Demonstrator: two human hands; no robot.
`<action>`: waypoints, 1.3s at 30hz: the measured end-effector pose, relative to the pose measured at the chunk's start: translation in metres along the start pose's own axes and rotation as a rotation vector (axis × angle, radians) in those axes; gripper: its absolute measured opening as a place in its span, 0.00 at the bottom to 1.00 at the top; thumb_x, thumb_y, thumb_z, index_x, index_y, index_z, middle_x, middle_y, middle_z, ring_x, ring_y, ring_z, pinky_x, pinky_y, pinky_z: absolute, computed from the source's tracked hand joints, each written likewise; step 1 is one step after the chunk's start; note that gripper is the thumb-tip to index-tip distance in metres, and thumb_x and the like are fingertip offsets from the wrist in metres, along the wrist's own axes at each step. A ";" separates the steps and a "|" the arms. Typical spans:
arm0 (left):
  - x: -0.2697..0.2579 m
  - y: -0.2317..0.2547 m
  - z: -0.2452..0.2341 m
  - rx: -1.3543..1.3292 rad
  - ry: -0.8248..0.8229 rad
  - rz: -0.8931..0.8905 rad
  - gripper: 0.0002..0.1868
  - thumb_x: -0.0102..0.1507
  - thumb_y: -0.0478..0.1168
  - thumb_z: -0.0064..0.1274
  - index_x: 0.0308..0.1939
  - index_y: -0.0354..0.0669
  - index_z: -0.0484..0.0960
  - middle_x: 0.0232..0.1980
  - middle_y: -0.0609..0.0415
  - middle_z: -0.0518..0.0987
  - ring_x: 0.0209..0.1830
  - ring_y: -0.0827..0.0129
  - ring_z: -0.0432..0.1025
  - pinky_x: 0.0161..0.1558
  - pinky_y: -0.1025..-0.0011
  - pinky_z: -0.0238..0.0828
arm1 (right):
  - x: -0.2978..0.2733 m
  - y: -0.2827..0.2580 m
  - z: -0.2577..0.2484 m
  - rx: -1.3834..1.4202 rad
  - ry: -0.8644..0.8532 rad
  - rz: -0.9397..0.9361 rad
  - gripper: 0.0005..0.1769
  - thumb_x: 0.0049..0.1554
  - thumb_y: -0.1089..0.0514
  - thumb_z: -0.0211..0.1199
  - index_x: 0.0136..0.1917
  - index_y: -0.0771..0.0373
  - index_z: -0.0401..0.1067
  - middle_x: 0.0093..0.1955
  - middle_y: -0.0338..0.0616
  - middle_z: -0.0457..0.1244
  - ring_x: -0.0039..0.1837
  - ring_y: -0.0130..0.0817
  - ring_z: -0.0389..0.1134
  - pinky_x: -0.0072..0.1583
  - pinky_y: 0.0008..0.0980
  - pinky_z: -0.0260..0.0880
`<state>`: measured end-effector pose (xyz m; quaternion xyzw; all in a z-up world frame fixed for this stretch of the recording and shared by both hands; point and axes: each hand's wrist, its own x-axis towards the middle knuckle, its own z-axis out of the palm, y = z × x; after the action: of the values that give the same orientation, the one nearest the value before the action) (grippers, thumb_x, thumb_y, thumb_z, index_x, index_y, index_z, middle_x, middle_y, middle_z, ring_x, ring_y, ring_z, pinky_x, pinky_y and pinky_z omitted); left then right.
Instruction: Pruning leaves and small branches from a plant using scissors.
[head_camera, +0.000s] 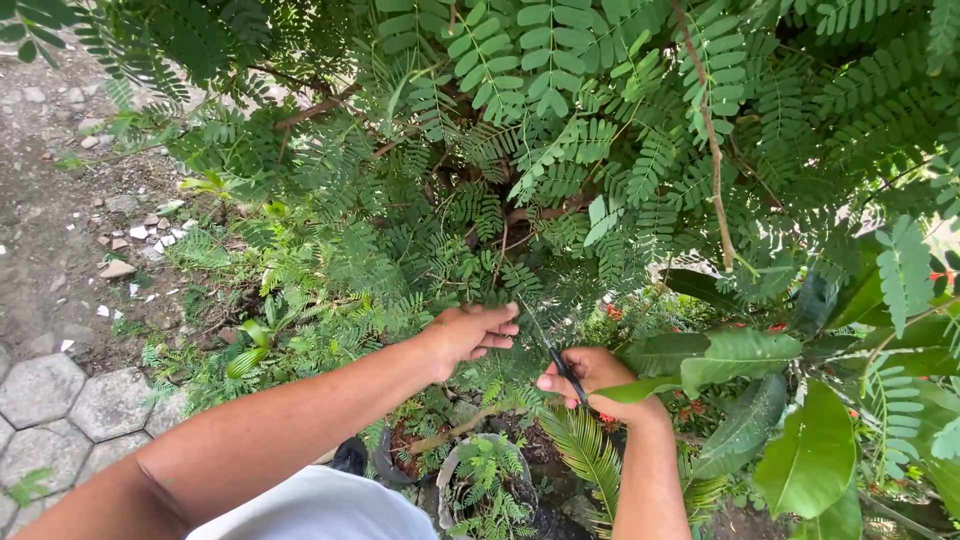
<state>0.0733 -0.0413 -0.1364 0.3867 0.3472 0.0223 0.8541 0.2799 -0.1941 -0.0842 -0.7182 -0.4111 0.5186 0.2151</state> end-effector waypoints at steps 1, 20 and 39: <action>-0.007 0.003 0.000 0.046 0.021 0.009 0.26 0.70 0.61 0.50 0.61 0.46 0.79 0.54 0.52 0.84 0.55 0.66 0.77 0.64 0.61 0.62 | -0.001 -0.001 0.000 0.012 0.001 -0.010 0.18 0.53 0.57 0.75 0.45 0.76 0.76 0.31 0.51 0.66 0.30 0.35 0.67 0.39 0.31 0.67; -0.001 -0.037 -0.029 0.252 0.067 0.057 0.20 0.72 0.49 0.49 0.61 0.40 0.78 0.51 0.50 0.84 0.50 0.70 0.77 0.65 0.60 0.64 | 0.022 0.007 0.016 0.132 -0.112 -0.015 0.21 0.54 0.57 0.74 0.49 0.79 0.75 0.35 0.55 0.66 0.30 0.33 0.67 0.37 0.31 0.72; -0.021 -0.016 -0.030 0.563 0.083 -0.004 0.22 0.70 0.56 0.46 0.57 0.44 0.78 0.48 0.60 0.84 0.47 0.79 0.77 0.59 0.74 0.75 | 0.009 0.008 0.035 -0.068 0.056 0.174 0.16 0.46 0.56 0.80 0.42 0.69 0.80 0.30 0.45 0.68 0.26 0.29 0.62 0.32 0.27 0.60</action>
<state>0.0354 -0.0392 -0.1488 0.6068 0.3751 -0.0608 0.6982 0.2515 -0.1952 -0.1078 -0.7723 -0.3584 0.5007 0.1560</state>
